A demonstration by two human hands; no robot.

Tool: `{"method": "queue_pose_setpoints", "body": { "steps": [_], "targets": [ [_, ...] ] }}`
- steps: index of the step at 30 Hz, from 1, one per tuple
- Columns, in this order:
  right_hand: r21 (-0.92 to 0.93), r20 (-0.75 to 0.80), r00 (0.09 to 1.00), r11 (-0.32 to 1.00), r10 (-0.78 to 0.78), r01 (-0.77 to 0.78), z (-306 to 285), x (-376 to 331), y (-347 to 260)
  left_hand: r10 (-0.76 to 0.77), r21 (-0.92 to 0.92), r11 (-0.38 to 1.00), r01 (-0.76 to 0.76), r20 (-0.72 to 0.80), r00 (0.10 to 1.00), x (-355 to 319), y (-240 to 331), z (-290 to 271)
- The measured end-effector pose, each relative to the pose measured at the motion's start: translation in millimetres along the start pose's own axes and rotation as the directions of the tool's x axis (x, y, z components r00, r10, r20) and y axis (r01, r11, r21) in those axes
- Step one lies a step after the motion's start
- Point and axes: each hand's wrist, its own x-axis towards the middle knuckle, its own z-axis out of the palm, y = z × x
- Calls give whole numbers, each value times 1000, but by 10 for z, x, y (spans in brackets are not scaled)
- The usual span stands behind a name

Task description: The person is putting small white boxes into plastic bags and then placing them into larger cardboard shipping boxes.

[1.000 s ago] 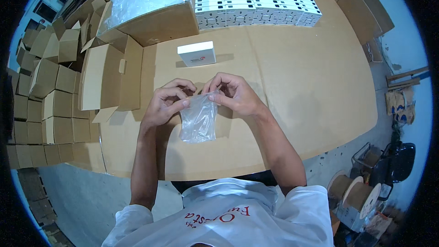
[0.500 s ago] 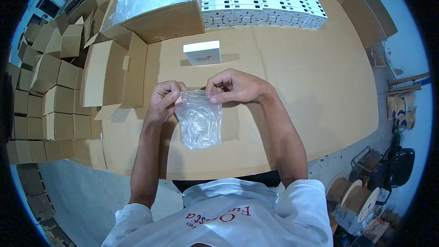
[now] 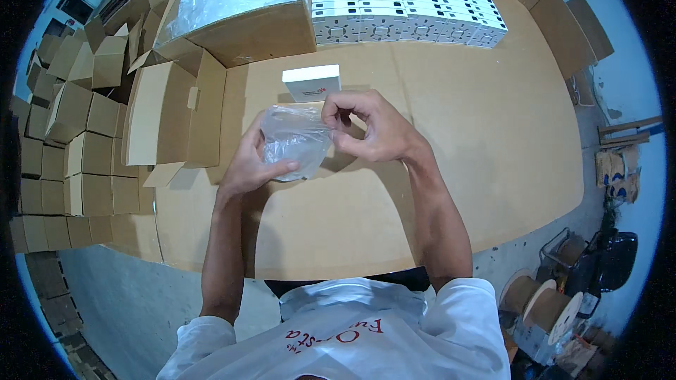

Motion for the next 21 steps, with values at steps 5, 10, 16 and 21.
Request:
{"method": "queue_pose_setpoints", "body": {
  "steps": [5, 10, 16, 21],
  "targets": [
    [-128, -186, 971, 984, -150, 127, 79, 131, -196, -120, -3, 993, 120, -66, 991, -7, -5, -50],
    [-579, -402, 872, 815, -279, -6, -41, 354, -220, -157, 8, 987, 158, -97, 983, 25, 121, -114],
    [-526, -404, 904, 844, -141, -104, 132, 263, 48, -95, 46, 994, 99, -93, 991, -7, 96, -63],
    [-165, -627, 769, 986, -124, 25, -11, 291, -5, -118, 0, 993, 118, -108, 987, 81, 135, -24]
  ]
}}
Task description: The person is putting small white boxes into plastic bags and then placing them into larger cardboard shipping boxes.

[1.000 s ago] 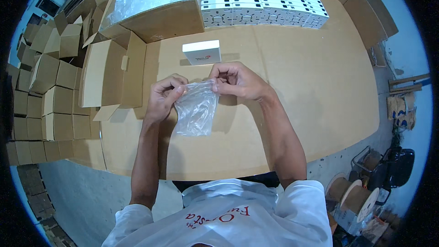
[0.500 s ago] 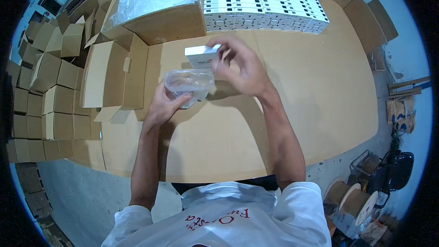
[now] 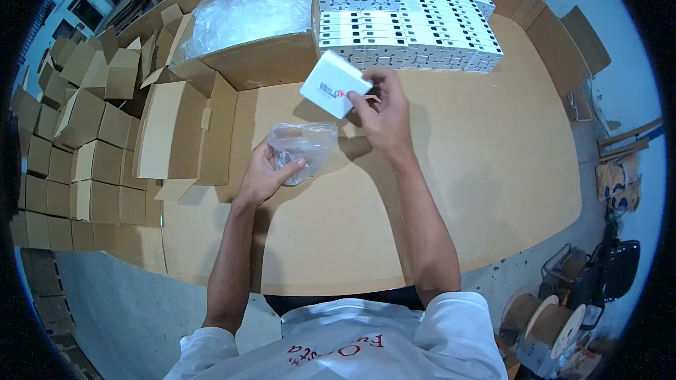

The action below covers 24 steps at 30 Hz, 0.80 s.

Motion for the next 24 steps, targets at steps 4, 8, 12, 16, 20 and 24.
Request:
{"method": "queue_pose_setpoints", "body": {
  "steps": [4, 8, 12, 16, 20, 24],
  "targets": [
    [408, -8, 995, 909, 96, -84, -41, 17, -150, -18, 79, 997, 18, 9, 1000, 9, -3, 11],
    [468, 107, 991, 875, 82, -123, -44, -20, -184, -29, 35, 999, 28, 3, 1000, -7, -24, 54],
    [382, 168, 986, 922, -10, -56, -112, -19, -133, 0, 52, 999, 0, 5, 1000, 14, -40, 68],
    [299, 231, 972, 948, 42, -112, -165, -48, -223, 24, 37, 999, -24, 9, 1000, -1, -54, 72],
    [261, 244, 970, 961, 22, -87, -187, -60, -265, 35, 67, 997, -33, -15, 999, -15, -62, 86],
    [230, 277, 961, 972, -15, -51, -151, -21, -246, -30, 75, 997, 30, -5, 1000, 14, -1, 64]
  ]
}}
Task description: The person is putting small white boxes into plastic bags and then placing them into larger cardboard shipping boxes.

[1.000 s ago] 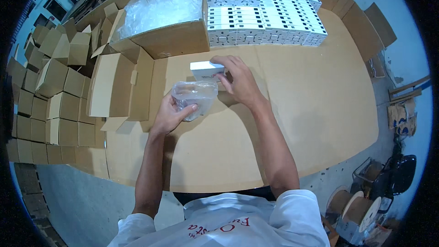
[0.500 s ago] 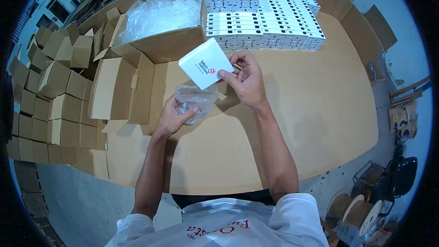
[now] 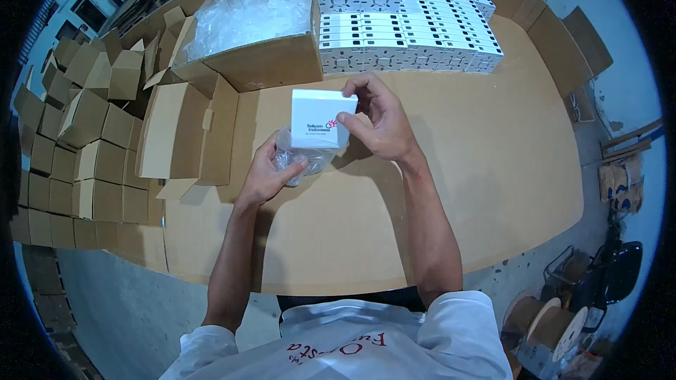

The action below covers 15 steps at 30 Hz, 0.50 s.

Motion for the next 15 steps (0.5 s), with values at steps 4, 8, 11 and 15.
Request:
{"method": "queue_pose_setpoints", "body": {
  "steps": [4, 8, 11, 15],
  "targets": [
    [-30, 53, 998, 999, 23, -22, 13, 19, 79, -5, 41, 999, 4, 18, 1000, -3, -27, 11],
    [-54, 57, 996, 996, 69, -66, 92, 28, 135, 66, 10, 998, -66, 19, 998, 7, -56, 3],
    [-29, 29, 994, 994, 110, -109, 177, 16, 140, 43, -4, 999, -43, 14, 999, -31, 28, 11],
    [-44, -11, 978, 977, 207, -207, 277, -40, 236, -81, -189, 979, 77, -15, 997, -64, -73, -91]
  ]
}}
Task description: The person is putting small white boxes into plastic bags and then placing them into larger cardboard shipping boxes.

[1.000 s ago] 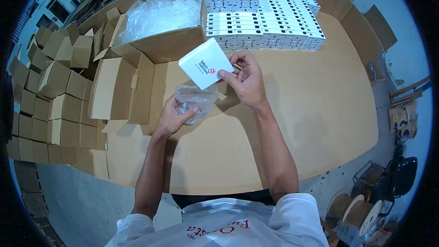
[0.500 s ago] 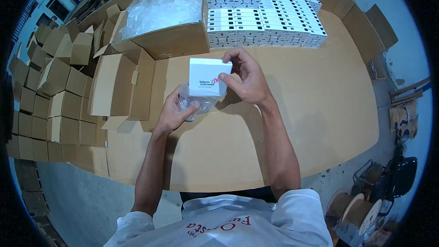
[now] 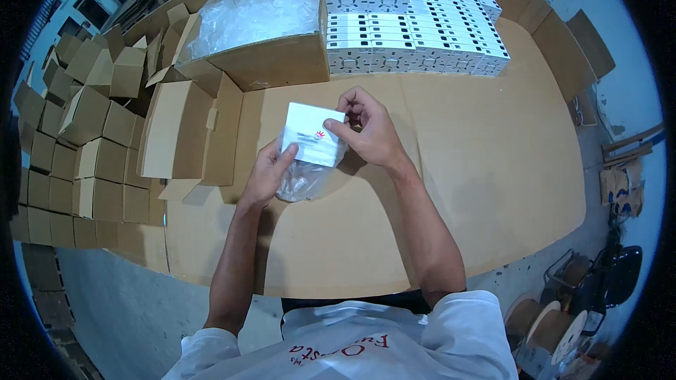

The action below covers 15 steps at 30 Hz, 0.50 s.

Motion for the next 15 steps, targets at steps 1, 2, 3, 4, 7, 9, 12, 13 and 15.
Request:
{"method": "queue_pose_setpoints", "body": {
  "steps": [1, 2, 3, 4, 7, 9, 12, 13, 15],
  "targets": [
    [-29, 7, 1000, 1000, 10, -9, 17, -4, 16, 1, -2, 1000, -1, -1, 1000, -10, 0, -5],
    [-57, 14, 1000, 998, 19, -18, 34, -7, 36, 12, 4, 1000, -12, -17, 1000, -24, 8, 0],
    [-58, 16, 1000, 998, 19, -18, 44, -9, 82, 23, 9, 1000, -23, -33, 999, -36, 9, -3],
    [-55, 57, 997, 998, 44, -41, 56, -8, 105, 26, 8, 1000, -25, -34, 999, -47, 10, -9],
    [13, 112, 989, 995, 95, -97, 115, -36, 104, 7, 9, 1000, -7, -27, 1000, -76, -5, -29],
    [82, 132, 984, 988, 121, -132, 193, -77, 44, -16, -121, 993, 1, -126, 992, -94, -51, -47],
    [96, 86, 974, 972, 207, -215, 242, -150, -89, 41, -212, 974, -81, -185, 982, -104, -73, -64],
    [98, 105, 943, 940, 316, -326, 257, -156, -122, 44, -209, 974, -84, -187, 981, -101, -95, -81],
    [99, 128, 900, 897, 417, -430, 304, -156, -79, 73, -133, 986, -101, -204, 976, -95, -126, -115]
  ]
}}
